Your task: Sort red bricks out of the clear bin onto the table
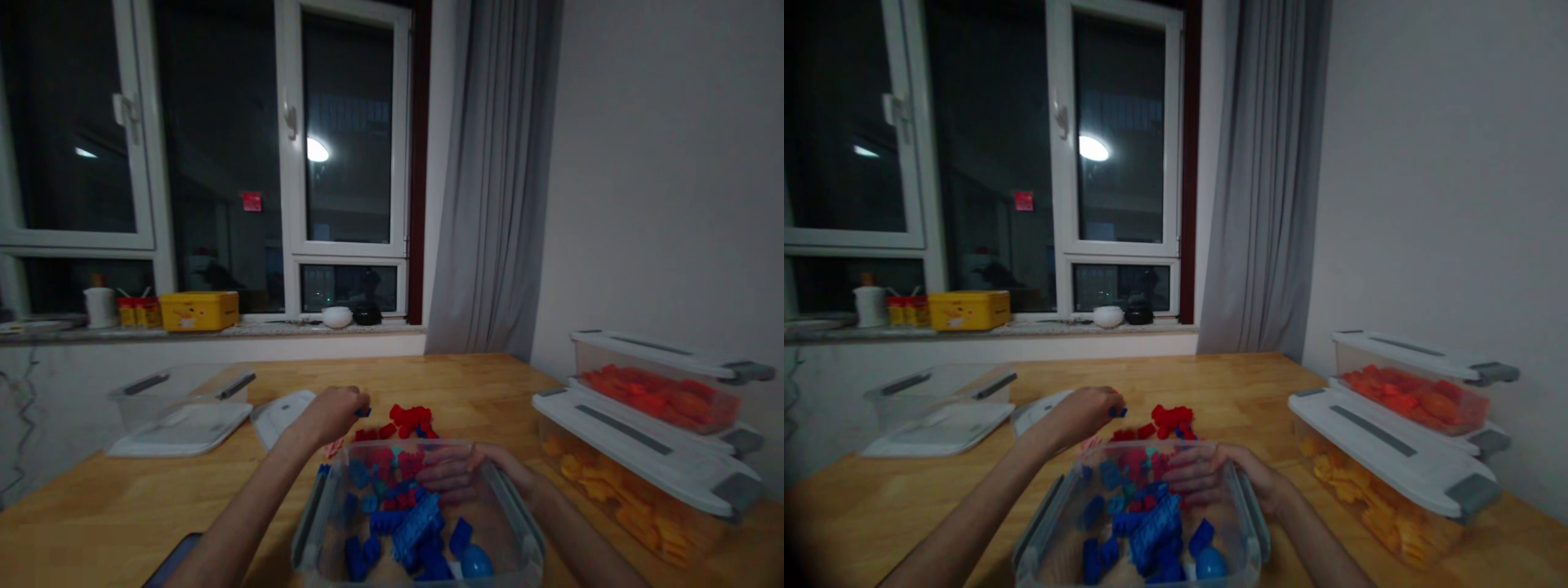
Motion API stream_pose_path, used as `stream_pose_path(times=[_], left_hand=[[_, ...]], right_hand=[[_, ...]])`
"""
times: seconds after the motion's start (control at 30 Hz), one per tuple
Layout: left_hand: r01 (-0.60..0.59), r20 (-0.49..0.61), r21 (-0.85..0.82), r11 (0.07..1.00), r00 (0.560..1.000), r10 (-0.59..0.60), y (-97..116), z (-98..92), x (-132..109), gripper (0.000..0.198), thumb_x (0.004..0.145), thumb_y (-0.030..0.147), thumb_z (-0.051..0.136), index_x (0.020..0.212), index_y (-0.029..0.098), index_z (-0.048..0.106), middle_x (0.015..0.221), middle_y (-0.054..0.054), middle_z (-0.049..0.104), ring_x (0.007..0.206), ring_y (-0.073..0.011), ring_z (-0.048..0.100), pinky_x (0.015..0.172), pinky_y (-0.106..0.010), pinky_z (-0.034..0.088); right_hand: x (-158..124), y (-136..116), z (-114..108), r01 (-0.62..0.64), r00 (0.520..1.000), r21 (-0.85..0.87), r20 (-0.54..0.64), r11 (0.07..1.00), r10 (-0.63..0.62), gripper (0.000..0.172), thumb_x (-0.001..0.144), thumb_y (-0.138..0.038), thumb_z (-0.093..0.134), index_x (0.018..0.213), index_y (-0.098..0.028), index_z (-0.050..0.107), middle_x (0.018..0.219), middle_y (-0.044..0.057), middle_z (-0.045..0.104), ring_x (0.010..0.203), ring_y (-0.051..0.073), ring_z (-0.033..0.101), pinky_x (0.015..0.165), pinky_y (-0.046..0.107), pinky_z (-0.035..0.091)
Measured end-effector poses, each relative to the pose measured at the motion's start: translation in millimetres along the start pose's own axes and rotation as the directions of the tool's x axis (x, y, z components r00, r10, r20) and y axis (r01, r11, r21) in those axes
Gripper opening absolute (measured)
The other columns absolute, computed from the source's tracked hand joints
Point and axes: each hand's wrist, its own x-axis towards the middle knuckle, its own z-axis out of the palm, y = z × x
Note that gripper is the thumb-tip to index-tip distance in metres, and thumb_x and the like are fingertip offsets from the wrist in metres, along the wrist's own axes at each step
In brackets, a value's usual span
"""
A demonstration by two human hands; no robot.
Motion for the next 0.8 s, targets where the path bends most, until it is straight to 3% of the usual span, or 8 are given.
stream_pose_path(times=[0.13, 0.3, 0.53, 0.67, 0.8], left_hand=[[-0.009, -0.023, -0.003, 1.000, 1.000, 0.009, 0, -6.7, -1, 0.037, 0.078, 0.002, 0.047, 0.095, 0.018, 0.075, 0.104, -0.014, 0.074, 0.098, -0.0287, 0.071, 0.082, -0.035, 0.048], [-0.035, -0.087, -0.108, 0.994, 0.996, 0.025, 5, -24.1, -6, 0.029, 0.082, 0.013, 0.053, 0.103, 0.022, 0.072, 0.107, -0.006, 0.075, 0.099, -0.0211, 0.069, 0.084, -0.028, 0.048], [-0.177, -0.144, -0.378, 0.909, 0.981, 0.131, 53, -78.9, -33, 0.023, 0.089, 0.025, 0.056, 0.106, 0.022, 0.071, 0.103, -0.001, 0.075, 0.082, -0.0139, 0.065, 0.076, -0.024, 0.046], [-0.255, -0.006, -0.459, 0.851, 0.959, 0.284, 79, -98.8, -52, 0.027, 0.086, 0.023, 0.060, 0.111, 0.025, 0.071, 0.101, 0.002, 0.074, 0.081, -0.0122, 0.064, 0.071, -0.021, 0.045], [-0.259, 0.173, -0.440, 0.860, 0.915, 0.364, 87, -102.6, -61, 0.029, 0.084, 0.022, 0.063, 0.111, 0.026, 0.071, 0.093, 0.002, 0.074, 0.079, -0.0131, 0.065, 0.065, -0.020, 0.045]], right_hand=[[1, 2, -1, 0.001, 1.000, 0.014, 0.003, 1.000, -0.001, 0.058, 0.074, -0.025, 0.050, 0.128, -0.008, 0.065, 0.125, 0.019, 0.071, 0.121, 0.030, 0.065, 0.109, 0.047, 0.041], [3, 4, -4, -0.013, 1.000, 0.011, -0.019, 1.000, 0.013, 0.059, 0.071, -0.028, 0.053, 0.125, -0.009, 0.066, 0.121, 0.019, 0.073, 0.117, 0.031, 0.067, 0.109, 0.048, 0.041], [1, 2, -2, -0.002, 1.000, 0.000, 0.010, 1.000, 0.002, 0.057, 0.075, -0.026, 0.051, 0.127, -0.008, 0.066, 0.130, 0.019, 0.069, 0.123, 0.031, 0.063, 0.109, 0.045, 0.041], [1, 0, -1, -0.004, 1.000, 0.028, 0.014, 1.000, 0.004, 0.061, 0.075, -0.024, 0.051, 0.134, -0.010, 0.062, 0.129, 0.017, 0.069, 0.120, 0.028, 0.065, 0.109, 0.044, 0.040], [1, -1, 2, -0.021, 1.000, 0.014, 0.010, 1.000, 0.021, 0.063, 0.074, -0.026, 0.052, 0.135, -0.010, 0.062, 0.130, 0.016, 0.069, 0.122, 0.029, 0.063, 0.110, 0.044, 0.041]])
